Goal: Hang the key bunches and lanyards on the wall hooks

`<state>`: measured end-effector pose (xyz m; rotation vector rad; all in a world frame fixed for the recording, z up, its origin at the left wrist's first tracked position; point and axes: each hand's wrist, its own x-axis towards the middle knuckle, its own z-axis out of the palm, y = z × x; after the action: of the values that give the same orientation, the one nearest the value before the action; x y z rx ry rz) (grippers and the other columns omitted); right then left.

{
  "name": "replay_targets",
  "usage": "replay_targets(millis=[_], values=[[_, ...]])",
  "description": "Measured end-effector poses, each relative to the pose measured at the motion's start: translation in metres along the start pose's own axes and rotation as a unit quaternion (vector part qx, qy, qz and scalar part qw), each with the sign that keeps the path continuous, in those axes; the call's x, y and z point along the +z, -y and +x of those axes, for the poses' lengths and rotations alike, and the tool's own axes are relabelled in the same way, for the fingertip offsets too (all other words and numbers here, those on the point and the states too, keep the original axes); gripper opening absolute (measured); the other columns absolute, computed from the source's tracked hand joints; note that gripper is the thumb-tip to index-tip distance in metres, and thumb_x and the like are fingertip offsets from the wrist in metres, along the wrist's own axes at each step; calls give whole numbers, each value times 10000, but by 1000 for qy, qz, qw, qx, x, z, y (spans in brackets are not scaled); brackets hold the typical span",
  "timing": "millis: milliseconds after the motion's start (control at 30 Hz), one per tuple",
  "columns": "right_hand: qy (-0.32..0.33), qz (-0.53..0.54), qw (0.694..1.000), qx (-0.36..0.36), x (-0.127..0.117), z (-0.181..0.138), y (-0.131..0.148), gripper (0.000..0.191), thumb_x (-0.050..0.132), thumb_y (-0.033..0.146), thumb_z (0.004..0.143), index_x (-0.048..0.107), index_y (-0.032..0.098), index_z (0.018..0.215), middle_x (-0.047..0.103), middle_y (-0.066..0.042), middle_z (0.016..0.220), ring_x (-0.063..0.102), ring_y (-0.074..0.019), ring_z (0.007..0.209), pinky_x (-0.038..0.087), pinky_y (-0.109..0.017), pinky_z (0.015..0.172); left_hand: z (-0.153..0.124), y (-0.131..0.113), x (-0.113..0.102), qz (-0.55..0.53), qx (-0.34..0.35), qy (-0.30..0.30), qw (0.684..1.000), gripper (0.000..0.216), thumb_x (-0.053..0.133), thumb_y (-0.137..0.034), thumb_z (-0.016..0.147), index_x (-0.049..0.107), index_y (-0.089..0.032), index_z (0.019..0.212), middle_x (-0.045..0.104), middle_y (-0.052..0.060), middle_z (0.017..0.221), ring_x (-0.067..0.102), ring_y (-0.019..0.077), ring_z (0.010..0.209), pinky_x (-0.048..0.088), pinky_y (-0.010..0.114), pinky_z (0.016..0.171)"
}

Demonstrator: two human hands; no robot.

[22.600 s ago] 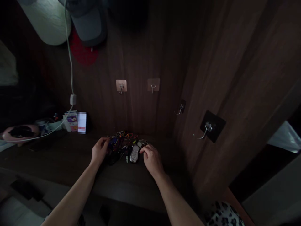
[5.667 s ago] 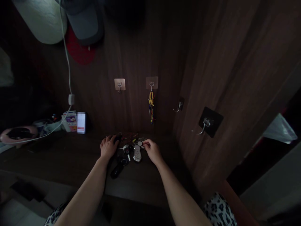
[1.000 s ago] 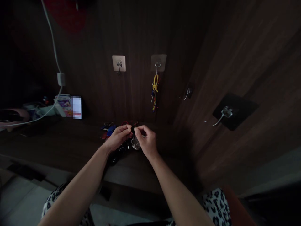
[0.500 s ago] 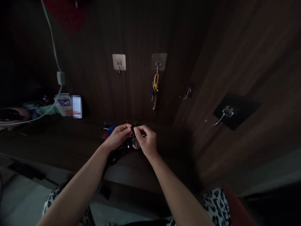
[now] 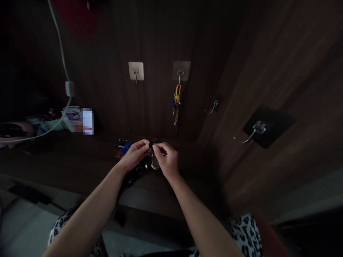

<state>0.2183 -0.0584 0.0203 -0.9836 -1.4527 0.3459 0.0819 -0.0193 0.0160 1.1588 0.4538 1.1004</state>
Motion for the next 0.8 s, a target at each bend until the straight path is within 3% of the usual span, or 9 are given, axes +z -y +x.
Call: replay_targets(millis=[233,433,800], values=[[-15,-32,999,0,0,0,-5,193,534,354,805,624,199,732,615,-4,681,556,-140,628,437,-251,607,-2,-2,2,47,7,-19,999,289,739,-313,643,584,-169,840,545,-40,691,502,65,640,387,200,647],[-4,-80,996,-41,0,1,-6,178,511,317,820,596,203,714,605,-7,695,555,-141,659,433,-253,653,-1,-2,1,120,13,-38,992,225,703,-324,675,563,-150,710,514,-44,620,437,59,577,338,191,583],[2,15,998,62,3,5,-10,231,510,395,806,609,192,757,624,-8,661,562,-142,594,434,-236,549,-4,-4,3,139,13,-12,990,225,681,-347,683,571,-155,721,515,-41,635,445,72,584,338,204,594]])
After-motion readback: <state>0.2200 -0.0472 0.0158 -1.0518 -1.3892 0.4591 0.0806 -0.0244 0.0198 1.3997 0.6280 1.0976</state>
